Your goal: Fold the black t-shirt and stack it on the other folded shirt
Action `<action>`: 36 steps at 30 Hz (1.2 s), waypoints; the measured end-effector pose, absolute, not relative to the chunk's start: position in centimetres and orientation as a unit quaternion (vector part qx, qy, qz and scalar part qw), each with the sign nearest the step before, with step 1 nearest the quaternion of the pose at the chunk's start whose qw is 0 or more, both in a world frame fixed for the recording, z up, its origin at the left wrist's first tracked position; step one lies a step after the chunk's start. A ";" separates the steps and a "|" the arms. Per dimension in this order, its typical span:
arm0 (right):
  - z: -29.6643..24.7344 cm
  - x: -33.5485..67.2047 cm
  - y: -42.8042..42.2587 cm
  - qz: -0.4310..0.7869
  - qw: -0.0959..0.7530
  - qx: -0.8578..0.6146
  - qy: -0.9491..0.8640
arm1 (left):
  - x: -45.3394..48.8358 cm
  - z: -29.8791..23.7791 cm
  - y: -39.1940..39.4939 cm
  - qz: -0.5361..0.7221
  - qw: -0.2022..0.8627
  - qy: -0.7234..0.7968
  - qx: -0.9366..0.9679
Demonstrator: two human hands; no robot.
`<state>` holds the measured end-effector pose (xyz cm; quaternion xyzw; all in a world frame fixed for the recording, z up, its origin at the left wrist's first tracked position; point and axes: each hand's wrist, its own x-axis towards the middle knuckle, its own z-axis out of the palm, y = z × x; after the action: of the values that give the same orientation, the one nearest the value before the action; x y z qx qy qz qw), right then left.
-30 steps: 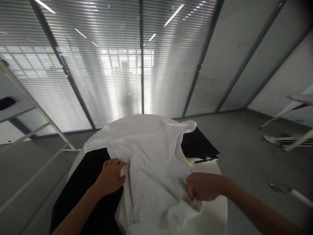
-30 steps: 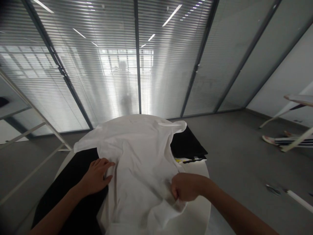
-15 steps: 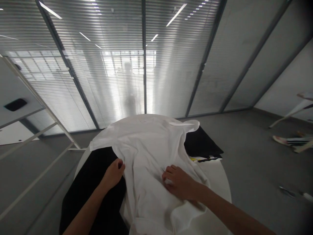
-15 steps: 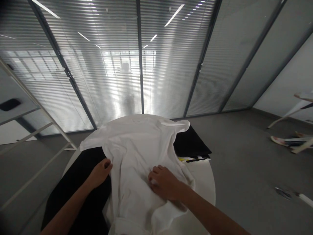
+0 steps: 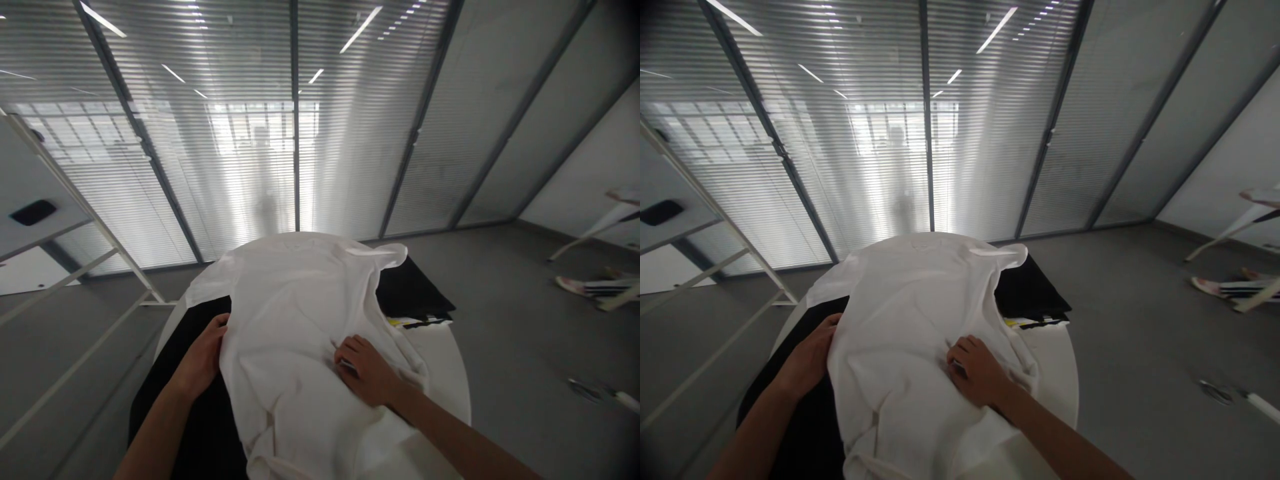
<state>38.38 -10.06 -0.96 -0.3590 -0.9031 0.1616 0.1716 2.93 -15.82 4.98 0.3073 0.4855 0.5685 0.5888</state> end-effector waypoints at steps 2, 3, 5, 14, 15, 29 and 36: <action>-1.0 38.4 -10.1 0.159 0.174 -0.361 -0.902 | 2.3 5.1 -17.4 0.545 0.620 0.458 0.329; -1.0 38.4 -10.1 0.156 0.174 -0.362 -0.903 | 2.0 5.0 -18.3 0.535 0.631 0.449 0.338; -1.2 38.5 -10.0 0.152 0.172 -0.360 -0.904 | 1.5 4.8 -20.0 0.522 0.638 0.440 0.357; -1.1 38.5 -10.2 0.133 0.165 -0.352 -0.912 | -1.7 8.5 -21.6 0.457 0.544 0.541 0.449; -1.0 38.4 -10.2 0.132 0.165 -0.352 -0.912 | -2.0 9.2 -21.5 0.453 0.525 0.556 0.458; -0.8 38.3 -10.7 0.111 0.168 -0.357 -0.912 | -2.3 4.7 -27.3 0.208 0.564 0.615 0.510; -1.1 38.4 -10.6 0.108 0.166 -0.357 -0.913 | -2.4 4.9 -28.8 0.303 0.513 0.612 0.520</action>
<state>38.37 -10.57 -1.13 -0.3566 -0.9132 0.1078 0.1655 -2.43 -28.83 4.93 0.5204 0.6117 0.3033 0.5129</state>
